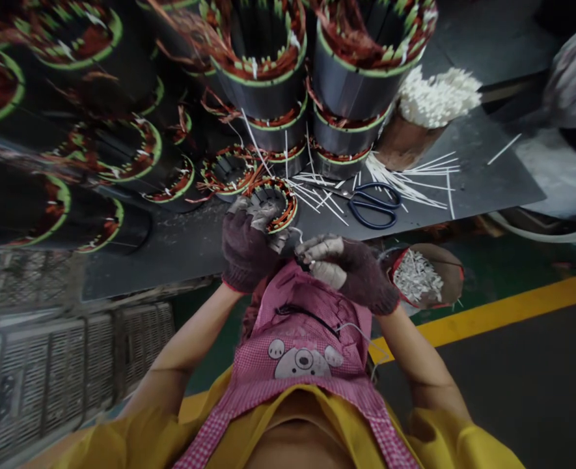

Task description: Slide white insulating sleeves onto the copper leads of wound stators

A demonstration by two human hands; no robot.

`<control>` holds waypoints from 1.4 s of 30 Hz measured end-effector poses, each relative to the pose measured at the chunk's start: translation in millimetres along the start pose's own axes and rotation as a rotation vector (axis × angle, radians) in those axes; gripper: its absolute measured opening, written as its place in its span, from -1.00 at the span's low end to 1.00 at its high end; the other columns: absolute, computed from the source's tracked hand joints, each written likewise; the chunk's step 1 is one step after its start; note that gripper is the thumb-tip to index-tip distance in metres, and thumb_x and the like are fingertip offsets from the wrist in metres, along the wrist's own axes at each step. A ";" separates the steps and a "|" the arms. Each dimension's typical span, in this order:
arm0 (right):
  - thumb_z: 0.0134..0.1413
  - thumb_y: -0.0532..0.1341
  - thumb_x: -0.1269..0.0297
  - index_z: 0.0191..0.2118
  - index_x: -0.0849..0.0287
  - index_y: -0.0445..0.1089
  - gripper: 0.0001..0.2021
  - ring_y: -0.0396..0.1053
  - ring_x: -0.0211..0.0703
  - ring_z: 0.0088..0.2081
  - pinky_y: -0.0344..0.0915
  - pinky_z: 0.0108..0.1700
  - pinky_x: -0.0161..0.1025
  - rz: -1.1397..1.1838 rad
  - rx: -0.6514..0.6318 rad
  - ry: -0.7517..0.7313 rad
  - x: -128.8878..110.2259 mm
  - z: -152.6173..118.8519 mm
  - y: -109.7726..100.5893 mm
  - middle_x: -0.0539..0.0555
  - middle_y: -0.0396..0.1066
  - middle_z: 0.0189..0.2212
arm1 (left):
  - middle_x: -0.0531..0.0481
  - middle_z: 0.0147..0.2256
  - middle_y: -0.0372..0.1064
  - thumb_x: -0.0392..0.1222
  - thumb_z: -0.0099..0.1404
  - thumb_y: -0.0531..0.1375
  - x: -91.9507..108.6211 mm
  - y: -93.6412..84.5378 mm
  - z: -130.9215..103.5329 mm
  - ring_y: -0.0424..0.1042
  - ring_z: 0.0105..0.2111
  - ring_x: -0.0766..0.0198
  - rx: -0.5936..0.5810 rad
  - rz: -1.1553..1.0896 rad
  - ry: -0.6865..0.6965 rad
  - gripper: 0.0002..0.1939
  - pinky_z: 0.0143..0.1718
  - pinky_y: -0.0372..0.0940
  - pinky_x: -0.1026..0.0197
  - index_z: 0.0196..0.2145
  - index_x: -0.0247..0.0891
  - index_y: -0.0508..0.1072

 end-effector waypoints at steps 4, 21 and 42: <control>0.32 0.48 0.23 -0.13 -0.08 0.73 -0.93 0.70 -0.06 -0.04 0.66 0.01 -0.12 -0.019 -0.024 -0.080 -22.7 1.8 4.3 0.09 0.74 -0.07 | -0.24 0.07 0.62 -0.09 0.42 0.35 -4.6 1.2 -1.9 0.59 0.13 -0.13 -0.022 -0.049 -0.024 -0.58 0.46 0.22 -0.30 0.18 -0.15 0.43; 0.32 0.48 0.20 -0.11 -0.06 0.72 -0.93 0.69 -0.03 -0.01 0.63 0.08 -0.08 -0.051 -0.053 0.076 8.3 -10.6 3.7 0.08 0.73 -0.05 | -0.18 0.05 0.61 -0.11 0.45 0.31 0.6 -5.7 -4.5 0.58 0.14 -0.12 0.079 -0.004 0.025 -0.59 0.42 0.29 -0.30 0.19 -0.11 0.37; 0.33 0.39 -0.02 -0.21 0.05 0.70 -0.74 0.62 -0.07 -0.24 0.56 -0.10 -0.10 -0.310 0.061 -0.035 26.1 47.1 14.7 0.05 0.71 -0.27 | -0.24 0.10 0.61 -0.11 0.47 0.30 -12.8 -7.3 -8.9 0.52 0.25 -0.10 0.186 -0.153 -0.226 -0.63 0.43 0.30 -0.24 0.17 -0.20 0.48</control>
Point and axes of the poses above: each hand's wrist, its own z-axis towards the middle knuckle, its own y-axis out of the palm, x = y × z, the point moved 9 cm from there along z, towards the middle knuckle
